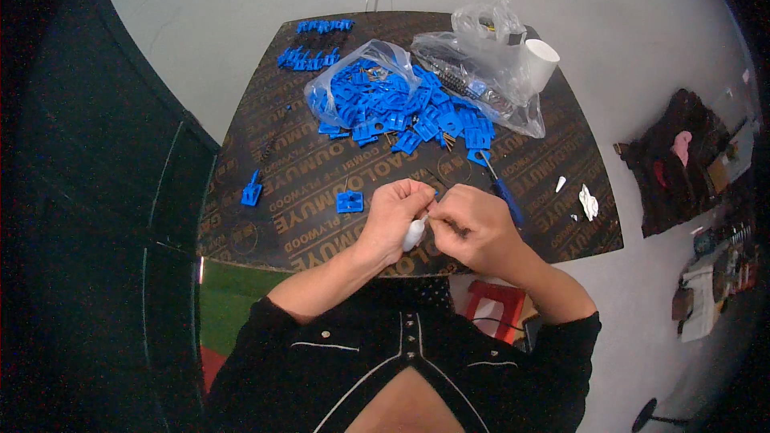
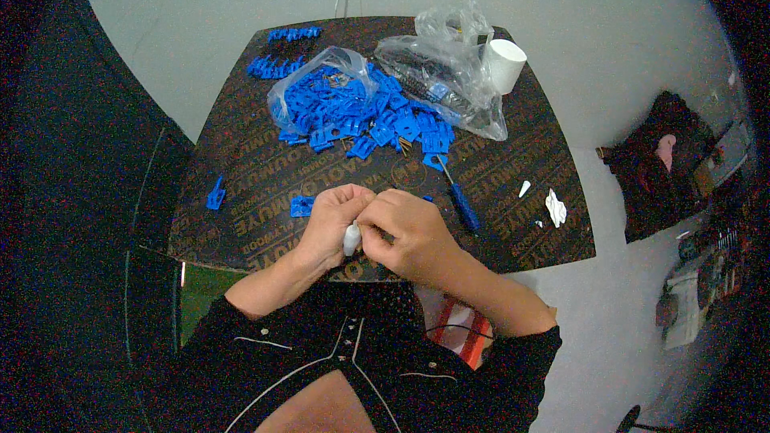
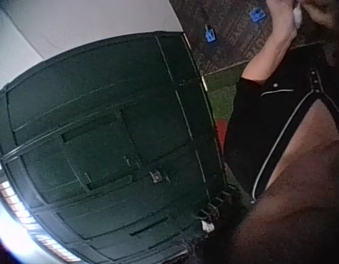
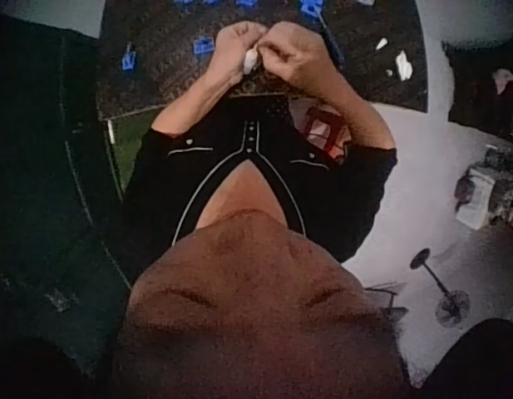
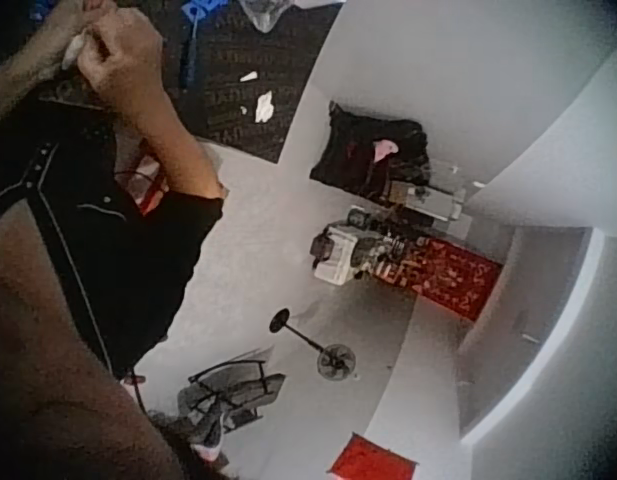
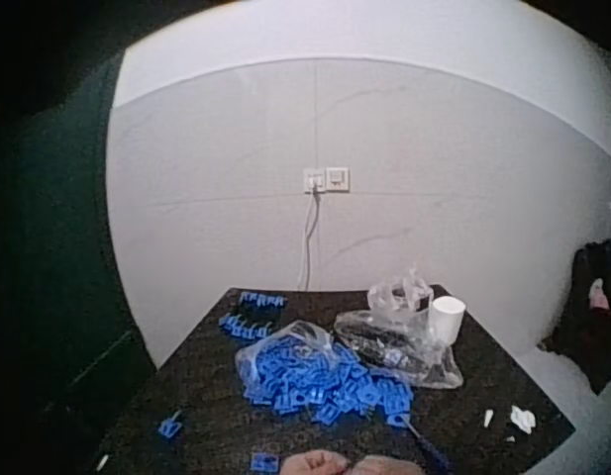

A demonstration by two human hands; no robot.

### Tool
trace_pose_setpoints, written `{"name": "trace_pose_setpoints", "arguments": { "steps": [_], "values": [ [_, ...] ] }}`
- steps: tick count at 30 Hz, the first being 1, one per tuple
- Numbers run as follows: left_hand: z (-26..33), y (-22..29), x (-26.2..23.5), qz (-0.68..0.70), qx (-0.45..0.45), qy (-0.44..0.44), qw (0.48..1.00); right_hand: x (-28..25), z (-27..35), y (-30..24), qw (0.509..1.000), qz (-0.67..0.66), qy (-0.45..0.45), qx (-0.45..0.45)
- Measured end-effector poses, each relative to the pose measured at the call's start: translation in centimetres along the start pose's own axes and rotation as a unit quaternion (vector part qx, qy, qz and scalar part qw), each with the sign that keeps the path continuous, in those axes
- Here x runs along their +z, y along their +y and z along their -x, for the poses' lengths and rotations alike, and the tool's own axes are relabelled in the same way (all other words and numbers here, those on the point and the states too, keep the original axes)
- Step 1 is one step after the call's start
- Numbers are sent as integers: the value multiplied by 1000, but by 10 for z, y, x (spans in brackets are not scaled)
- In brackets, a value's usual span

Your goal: The person applies glue from a glue bottle to small blue plastic components, then assembles them by hand.

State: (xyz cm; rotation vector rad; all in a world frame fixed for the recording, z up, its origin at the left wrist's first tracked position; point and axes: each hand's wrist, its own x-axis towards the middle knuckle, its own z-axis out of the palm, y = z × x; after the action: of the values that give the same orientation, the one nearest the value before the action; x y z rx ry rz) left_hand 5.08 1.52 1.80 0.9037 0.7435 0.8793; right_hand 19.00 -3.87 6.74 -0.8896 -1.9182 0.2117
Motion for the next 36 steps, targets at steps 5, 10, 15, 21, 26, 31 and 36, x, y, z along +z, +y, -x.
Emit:
{"name": "trace_pose_setpoints", "arguments": {
  "steps": [5, 10, 15, 21, 26, 31, 36],
  "values": [
    [-1, -1, 0, 4, -4, 1, 1000, -4, 4, -5, 993, -34, -37, 105],
    [-2, -4, -1, 5, 3, 5, 1000, -4, 2, -4, 991, -38, -52, 120],
    [-1, -1, -1, -12, -3, 15, 1000, -4, -2, -4, 985, 141, -46, -86],
    [-1, -1, -1, -11, -3, 10, 1000, -8, -1, -3, 962, 213, -77, -151],
    [-1, -2, -5, -15, -12, -8, 1000, -11, -4, -2, 957, 214, -89, -173],
    [-1, -3, -3, -26, -27, -14, 999, -6, -2, 2, 984, 118, -58, -123],
    [1, 0, -3, -35, -40, -14, 998, -9, -5, -2, 995, 67, -48, -64]
  ]
}}
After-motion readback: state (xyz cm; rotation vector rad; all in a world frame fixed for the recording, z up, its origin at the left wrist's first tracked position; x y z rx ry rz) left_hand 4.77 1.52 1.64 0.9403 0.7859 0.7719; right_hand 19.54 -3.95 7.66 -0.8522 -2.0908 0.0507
